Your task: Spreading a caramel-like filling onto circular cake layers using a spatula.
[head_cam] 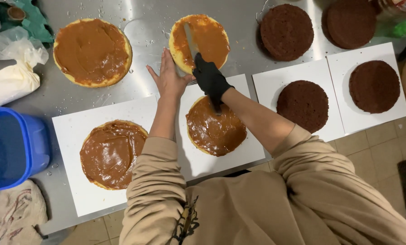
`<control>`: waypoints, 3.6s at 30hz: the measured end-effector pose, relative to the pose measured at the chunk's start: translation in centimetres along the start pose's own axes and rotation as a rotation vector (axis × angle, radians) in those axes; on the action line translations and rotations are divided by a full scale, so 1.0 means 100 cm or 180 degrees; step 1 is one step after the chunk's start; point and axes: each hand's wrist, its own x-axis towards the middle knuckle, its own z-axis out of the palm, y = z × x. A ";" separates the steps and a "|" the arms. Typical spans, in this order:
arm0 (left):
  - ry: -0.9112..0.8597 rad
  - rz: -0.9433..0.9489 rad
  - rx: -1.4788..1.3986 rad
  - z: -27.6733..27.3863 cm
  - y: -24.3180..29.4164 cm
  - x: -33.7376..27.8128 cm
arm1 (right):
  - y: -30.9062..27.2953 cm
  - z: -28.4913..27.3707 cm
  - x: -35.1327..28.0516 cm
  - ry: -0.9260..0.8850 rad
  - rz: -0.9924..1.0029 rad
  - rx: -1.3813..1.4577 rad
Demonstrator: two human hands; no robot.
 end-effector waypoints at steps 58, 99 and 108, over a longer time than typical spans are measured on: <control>0.0060 -0.0066 0.0145 0.001 0.005 0.001 | 0.066 -0.119 -0.071 -0.0001 -0.0048 -0.0796; 0.0117 -0.0043 0.0110 0.010 -0.001 -0.001 | 0.057 -0.148 -0.117 -0.0139 -0.1232 -0.2834; 0.0107 -0.0066 0.0215 0.009 0.001 -0.002 | 0.051 -0.124 -0.119 -0.0548 -0.0799 -0.2700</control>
